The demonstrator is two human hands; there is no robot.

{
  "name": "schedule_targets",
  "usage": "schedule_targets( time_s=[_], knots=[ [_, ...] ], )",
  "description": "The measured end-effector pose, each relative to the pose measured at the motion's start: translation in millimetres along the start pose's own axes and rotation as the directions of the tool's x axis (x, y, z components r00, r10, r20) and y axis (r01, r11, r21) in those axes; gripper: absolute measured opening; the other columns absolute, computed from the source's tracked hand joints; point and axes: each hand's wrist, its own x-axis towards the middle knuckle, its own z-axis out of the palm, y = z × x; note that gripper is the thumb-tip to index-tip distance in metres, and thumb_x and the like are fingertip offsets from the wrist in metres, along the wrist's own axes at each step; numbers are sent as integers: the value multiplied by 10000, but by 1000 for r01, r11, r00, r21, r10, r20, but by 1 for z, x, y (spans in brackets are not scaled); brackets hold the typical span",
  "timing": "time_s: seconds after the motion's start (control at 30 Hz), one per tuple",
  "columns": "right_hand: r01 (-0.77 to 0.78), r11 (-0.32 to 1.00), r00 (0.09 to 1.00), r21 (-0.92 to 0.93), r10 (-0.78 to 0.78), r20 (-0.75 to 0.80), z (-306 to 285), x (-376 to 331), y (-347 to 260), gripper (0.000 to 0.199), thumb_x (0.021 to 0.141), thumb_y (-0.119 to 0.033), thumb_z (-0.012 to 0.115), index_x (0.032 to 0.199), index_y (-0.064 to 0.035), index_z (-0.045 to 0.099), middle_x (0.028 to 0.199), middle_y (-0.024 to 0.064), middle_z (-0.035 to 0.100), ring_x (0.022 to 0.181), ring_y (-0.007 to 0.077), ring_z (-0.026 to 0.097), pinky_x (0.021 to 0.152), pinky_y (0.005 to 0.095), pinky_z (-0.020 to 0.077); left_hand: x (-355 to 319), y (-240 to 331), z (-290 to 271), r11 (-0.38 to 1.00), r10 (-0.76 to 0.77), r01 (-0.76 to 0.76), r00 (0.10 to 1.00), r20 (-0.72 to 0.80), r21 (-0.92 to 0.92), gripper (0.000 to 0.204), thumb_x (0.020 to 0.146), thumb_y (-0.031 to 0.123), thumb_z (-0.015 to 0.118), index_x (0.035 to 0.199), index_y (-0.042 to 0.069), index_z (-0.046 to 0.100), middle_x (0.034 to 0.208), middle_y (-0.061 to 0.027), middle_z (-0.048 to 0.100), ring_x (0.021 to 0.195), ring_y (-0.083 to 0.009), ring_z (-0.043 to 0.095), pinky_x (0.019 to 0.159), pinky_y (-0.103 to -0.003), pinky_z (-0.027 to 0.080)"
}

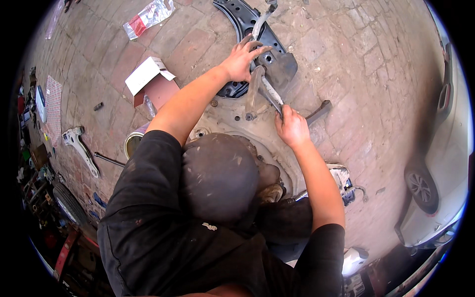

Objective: The person kneels on a paved surface and assembles a car subframe with a new control arm. They use a cordless impact driver to fasten bolts and a hammer to tap components into alignment.

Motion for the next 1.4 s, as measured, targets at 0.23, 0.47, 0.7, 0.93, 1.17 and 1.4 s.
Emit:
schedule_targets(
  time_s=[0.23, 0.47, 0.7, 0.93, 1.17, 1.4],
  knots=[
    [-149, 984, 989, 99, 147, 26, -2, -39, -28, 284, 970, -283, 595, 1021, -15, 517, 839, 282, 660, 786, 494, 645, 711, 555, 525, -1, -3, -3, 1000, 8, -7, 1000, 30, -30, 1213, 518, 377, 951, 1547, 372, 309, 1541, -96, 357, 1509, -443, 129, 1178, -620, 248],
    [-185, 980, 937, -74, 199, 286, 1, -93, -48, 335, 976, -343, 580, 1068, -21, 564, 892, 269, 692, 827, 472, 672, 750, 536, 539, 1, 2, -18, 995, -27, 12, 987, 156, 96, 1247, 543, 474, 934, 1577, 378, 244, 1602, -109, 294, 1508, -455, 149, 1170, -627, 247],
    [-89, 940, 894, -329, 221, 390, 15, -100, -36, 312, 992, -333, 563, 1098, -41, 536, 955, 236, 692, 884, 405, 701, 790, 505, 556, -93, -22, -90, 980, -192, 177, 961, -199, -95, 454, 842, 224, 732, 1272, 114, 636, 1360, -183, 568, 1169, -376, 598, 978, -441, 508],
    [94, 907, 840, -410, 148, 521, 51, -113, -4, 282, 933, -265, 582, 1084, -57, 468, 1004, 211, 672, 917, 389, 705, 791, 474, 567, -308, -74, -168, 542, -836, 615, 466, -291, -573, 173, 890, 155, 655, 955, 8, 721, 770, -54, 686, 683, -120, 627, 638, -296, 510],
    [-237, 945, 819, -227, 320, 476, 56, -100, 2, 293, 927, -285, 563, 1073, -36, 513, 1018, 223, 682, 976, 403, 686, 848, 481, 539, -449, -40, -153, 556, -824, 696, 393, -408, -454, 183, 856, 171, 670, 875, -11, 665, 693, -61, 666, 627, -116, 595, 597, -298, 499],
    [-380, 922, 796, -79, 369, 480, 51, -97, 0, 263, 897, -254, 587, 1015, -22, 552, 1028, 239, 678, 1007, 414, 663, 883, 496, 515, -426, -2, -132, 721, -657, 646, 523, -544, -251, 87, 884, 87, 662, 907, 12, 625, 715, -54, 617, 642, -130, 581, 645, -292, 510]
  ],
)
